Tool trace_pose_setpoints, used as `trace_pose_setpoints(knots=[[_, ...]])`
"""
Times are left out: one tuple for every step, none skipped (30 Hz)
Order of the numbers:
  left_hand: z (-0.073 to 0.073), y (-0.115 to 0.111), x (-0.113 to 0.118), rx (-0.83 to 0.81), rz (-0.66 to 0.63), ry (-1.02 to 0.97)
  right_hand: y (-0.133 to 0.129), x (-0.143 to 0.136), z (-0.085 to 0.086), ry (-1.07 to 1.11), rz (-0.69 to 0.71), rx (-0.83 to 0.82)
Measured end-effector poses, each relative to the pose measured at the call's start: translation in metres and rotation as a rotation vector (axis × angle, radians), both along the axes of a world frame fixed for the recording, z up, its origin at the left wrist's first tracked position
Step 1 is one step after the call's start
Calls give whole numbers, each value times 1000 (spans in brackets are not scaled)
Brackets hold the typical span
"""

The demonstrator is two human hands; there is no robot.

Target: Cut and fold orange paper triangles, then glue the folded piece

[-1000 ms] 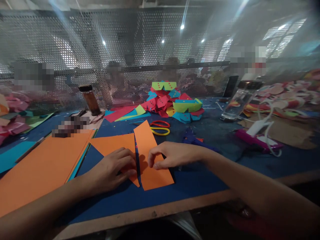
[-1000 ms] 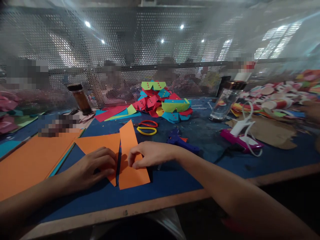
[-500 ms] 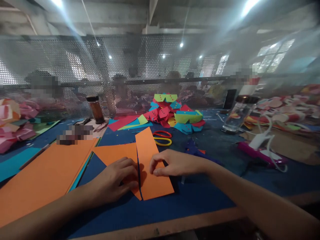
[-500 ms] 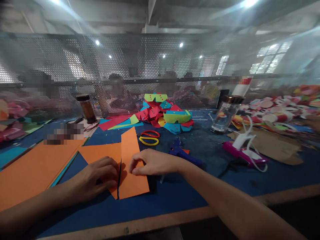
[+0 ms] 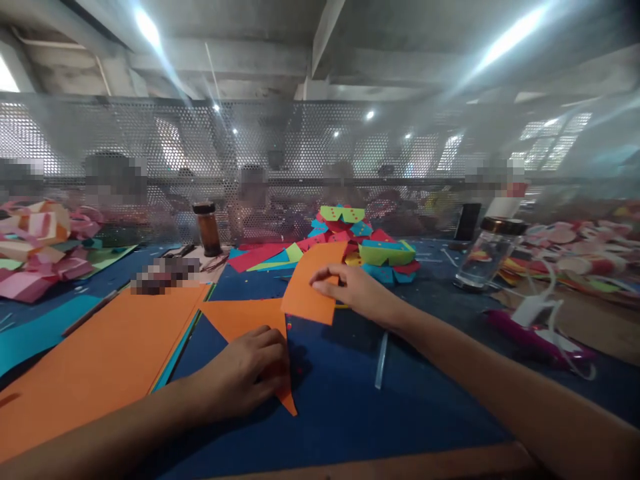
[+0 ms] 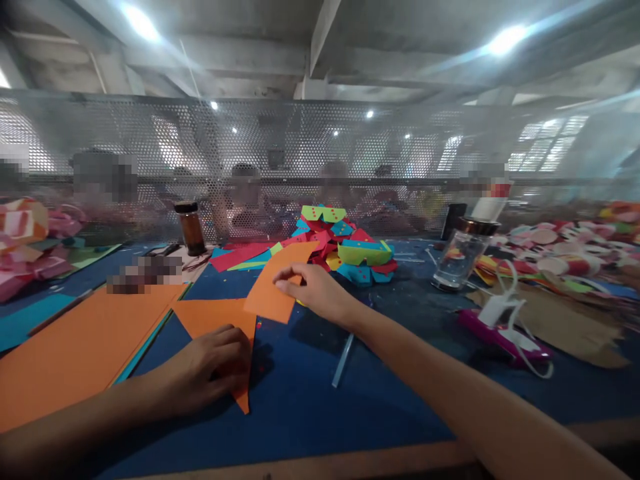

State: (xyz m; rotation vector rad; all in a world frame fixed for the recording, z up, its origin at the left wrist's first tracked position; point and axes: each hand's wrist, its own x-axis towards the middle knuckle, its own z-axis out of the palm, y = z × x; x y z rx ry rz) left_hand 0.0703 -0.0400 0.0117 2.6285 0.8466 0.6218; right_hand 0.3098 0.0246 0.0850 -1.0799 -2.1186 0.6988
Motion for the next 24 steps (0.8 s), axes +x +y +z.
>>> trace_pose_setpoints(knots=[[0, 0, 0, 0, -4, 1, 8, -8, 3, 44, -17, -13], [1, 0, 0, 2, -5, 2, 17, -18, 5, 64, -23, -10], [1, 0, 0, 3, -8, 3, 27, -29, 7, 75, -26, -5], [2, 0, 0, 5, -12, 1, 38, -41, 8, 84, -30, 5], [2, 1, 0, 10, -18, -4, 49, -53, 9, 91, -43, 14], [2, 1, 0, 14, -24, -10, 61, -66, 10, 96, -58, 24], [2, 1, 0, 16, -31, -13, 74, -78, 10, 99, -78, 35], [2, 1, 0, 17, -36, -14, 86, -90, 10, 101, -93, 47], [2, 1, 0, 18, -38, -16, 99, -100, 9, 104, -112, 66], [2, 1, 0, 19, -38, -19, 110, -109, 9, 107, -133, 90], [2, 1, -1, 18, -39, -20, 122, -118, 8, 111, -156, 117], [2, 1, -1, 14, -43, -21, 132, -125, 7, 114, -181, 141], [3, 2, -1, 10, -49, -22, 142, -131, 5, 110, -203, 152], [3, 2, -1, 6, -54, -22, 150, -136, 2, 99, -224, 149], [3, 2, -2, 4, -59, -20, 158, -141, -2, 80, -242, 136], [3, 2, -2, 3, -61, -18, 165, -144, -8, 50, -254, 110], [3, 2, -2, 6, -60, -17, 170, -146, -13, 15, -264, 77], [4, 2, -2, 8, -57, -15, 175, -147, -19, -25, -259, 39], [4, 2, -2, 9, -54, -13, 179, -147, -25, -67, -243, 0], [4, 2, -2, 8, -52, -12, 182, -146, -31, -108, -225, -38], [4, 2, -2, 5, -51, -10, 184, -144, -36, -148, -205, -70], [4, 2, -2, 2, -50, -13, 185, -141, -39, -184, -184, -93], [5, 3, -1, -2, -53, -17, 185, -137, -40, -216, -163, -107], [5, 3, -1, -3, -55, -22, 184, -132, -40, -245, -141, -112]])
